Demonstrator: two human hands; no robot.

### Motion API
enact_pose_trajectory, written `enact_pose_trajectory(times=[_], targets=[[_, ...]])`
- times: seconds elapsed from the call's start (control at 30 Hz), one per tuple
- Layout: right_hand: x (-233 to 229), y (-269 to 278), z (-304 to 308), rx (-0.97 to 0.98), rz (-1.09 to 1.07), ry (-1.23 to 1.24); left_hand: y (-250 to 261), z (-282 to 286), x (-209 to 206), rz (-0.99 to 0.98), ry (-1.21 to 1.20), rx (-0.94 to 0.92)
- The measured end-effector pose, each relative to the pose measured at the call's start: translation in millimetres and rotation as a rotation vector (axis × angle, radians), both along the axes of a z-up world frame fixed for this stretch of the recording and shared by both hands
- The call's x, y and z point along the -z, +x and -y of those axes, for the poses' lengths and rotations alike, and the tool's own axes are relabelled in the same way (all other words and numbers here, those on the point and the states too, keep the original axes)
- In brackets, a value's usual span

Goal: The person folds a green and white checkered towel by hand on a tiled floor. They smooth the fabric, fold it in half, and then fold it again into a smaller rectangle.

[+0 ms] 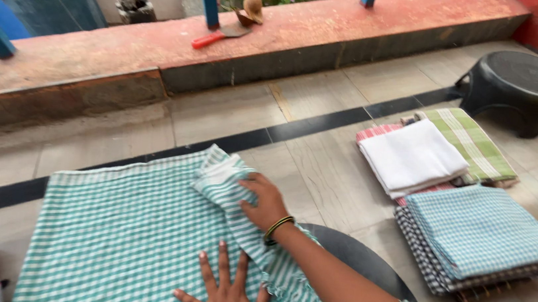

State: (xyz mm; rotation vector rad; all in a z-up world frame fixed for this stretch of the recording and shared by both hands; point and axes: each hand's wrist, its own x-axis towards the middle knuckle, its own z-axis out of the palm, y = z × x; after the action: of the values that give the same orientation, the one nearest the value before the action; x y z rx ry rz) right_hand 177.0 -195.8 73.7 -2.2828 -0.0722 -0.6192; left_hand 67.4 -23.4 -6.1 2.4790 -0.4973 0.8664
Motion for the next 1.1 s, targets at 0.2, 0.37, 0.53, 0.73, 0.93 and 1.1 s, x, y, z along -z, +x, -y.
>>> enact_pose_trajectory(times=[0.2, 0.37, 0.53, 0.73, 0.93, 1.1], targets=[[-18, -29, -40, -0.159, 0.131, -0.311, -3, 1, -27, -0.542, 0.45, -0.087], [-37, -43, -48, -0.196, 0.154, -0.374, 2, 0, -13, 0.013, -0.012, 0.028], [-49, -47, -45, -0.33, 0.268, -0.543, 2, 0, -7, 0.009, -0.002, 0.019], [-20, -40, -47, -0.457, 0.283, -0.698, -3, 0, -24, -0.558, 0.478, -0.098], [-36, 26, 55, -0.04, 0.475, -0.317, -6, 0, -17, -0.067, 0.036, -0.032], [-79, 39, 140, 0.519, -0.204, -0.448, -1, 3, -4, -0.017, -0.062, 0.032]])
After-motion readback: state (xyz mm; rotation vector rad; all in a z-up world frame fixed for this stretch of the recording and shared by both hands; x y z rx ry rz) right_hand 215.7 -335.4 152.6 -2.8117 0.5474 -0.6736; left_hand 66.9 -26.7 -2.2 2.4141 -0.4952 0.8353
